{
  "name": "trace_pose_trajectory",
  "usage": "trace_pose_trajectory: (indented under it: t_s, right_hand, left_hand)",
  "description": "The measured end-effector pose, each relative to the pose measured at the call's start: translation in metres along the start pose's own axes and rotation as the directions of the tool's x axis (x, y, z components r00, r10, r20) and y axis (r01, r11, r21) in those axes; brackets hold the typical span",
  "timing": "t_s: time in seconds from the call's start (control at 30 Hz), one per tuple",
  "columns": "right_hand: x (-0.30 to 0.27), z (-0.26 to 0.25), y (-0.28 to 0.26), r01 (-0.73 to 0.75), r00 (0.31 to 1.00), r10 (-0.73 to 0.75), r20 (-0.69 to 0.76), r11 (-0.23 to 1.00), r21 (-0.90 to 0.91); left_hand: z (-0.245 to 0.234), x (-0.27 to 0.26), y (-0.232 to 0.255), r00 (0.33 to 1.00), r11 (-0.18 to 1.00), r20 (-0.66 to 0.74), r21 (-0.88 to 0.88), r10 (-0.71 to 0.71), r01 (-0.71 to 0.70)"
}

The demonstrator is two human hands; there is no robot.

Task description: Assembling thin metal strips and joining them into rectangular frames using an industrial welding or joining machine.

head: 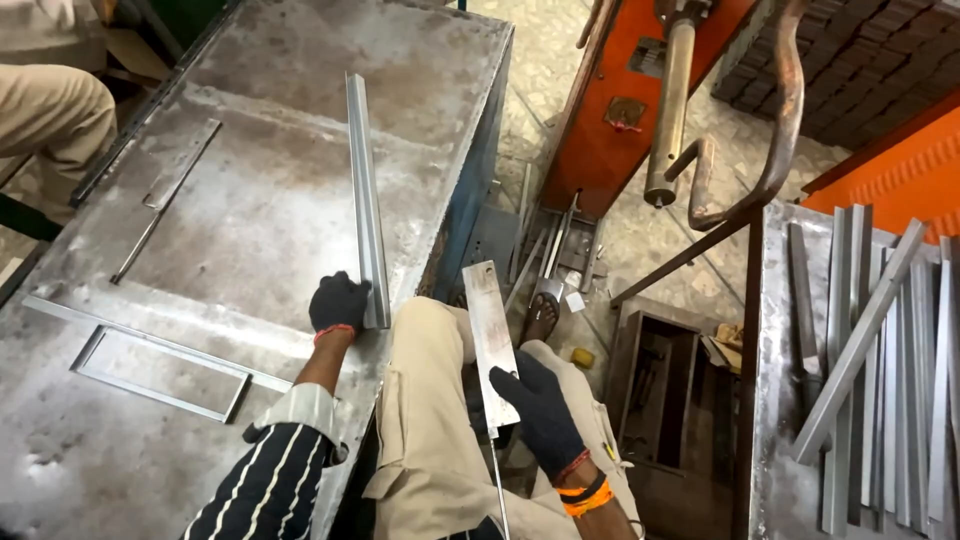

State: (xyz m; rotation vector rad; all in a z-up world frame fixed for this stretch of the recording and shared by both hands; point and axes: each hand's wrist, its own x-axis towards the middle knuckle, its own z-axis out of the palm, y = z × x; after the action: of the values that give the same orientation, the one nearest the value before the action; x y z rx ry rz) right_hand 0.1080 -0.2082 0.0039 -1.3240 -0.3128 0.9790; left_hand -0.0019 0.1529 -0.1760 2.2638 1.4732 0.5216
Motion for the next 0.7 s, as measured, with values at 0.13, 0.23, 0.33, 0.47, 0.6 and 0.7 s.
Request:
trace_pose_trajectory:
  t_s: [0.13,0.23,0.33,0.47,0.6,0.7]
  right_hand:
    - [-0.002,0.003,-0.004,0.001,1.000,-0.001,0.020,1.000,0.006]
    - [-0.003,0.003,-0.005,-0.060,0.998,0.060,0.019,0.998,0.034]
    - [-0.006,0.006,-0.007,-0.040,0.999,0.039,0.023,0.998,0.052]
    - [-0.011,0.017,-0.029,-0.109,0.993,0.106,0.051,0.992,0.062]
    - [-0.008,0.020,-0.023,-0.124,0.991,0.117,0.063,0.986,0.114]
    - [-0.005,0.020,-0.020,-0.076,0.988,0.050,0.147,0.981,0.176]
  left_hand:
    - [0.013,0.007,-0.013,0.987,0.978,0.039,0.139,0.153,-0.157]
    - [0.008,0.015,-0.016,0.990,0.978,-0.067,0.177,0.128,-0.114]
    - [-0.035,0.006,-0.012,0.982,0.981,-0.148,0.174,0.113,-0.087]
    - [-0.093,-0.002,-0.004,0.980,0.884,0.115,-0.424,-0.164,0.198]
    - [-0.120,-0.026,0.033,0.504,-0.082,0.845,-0.497,0.177,0.864]
    - [-0.070,-0.031,0.037,0.769,0.047,0.639,-0.768,-0.011,0.639]
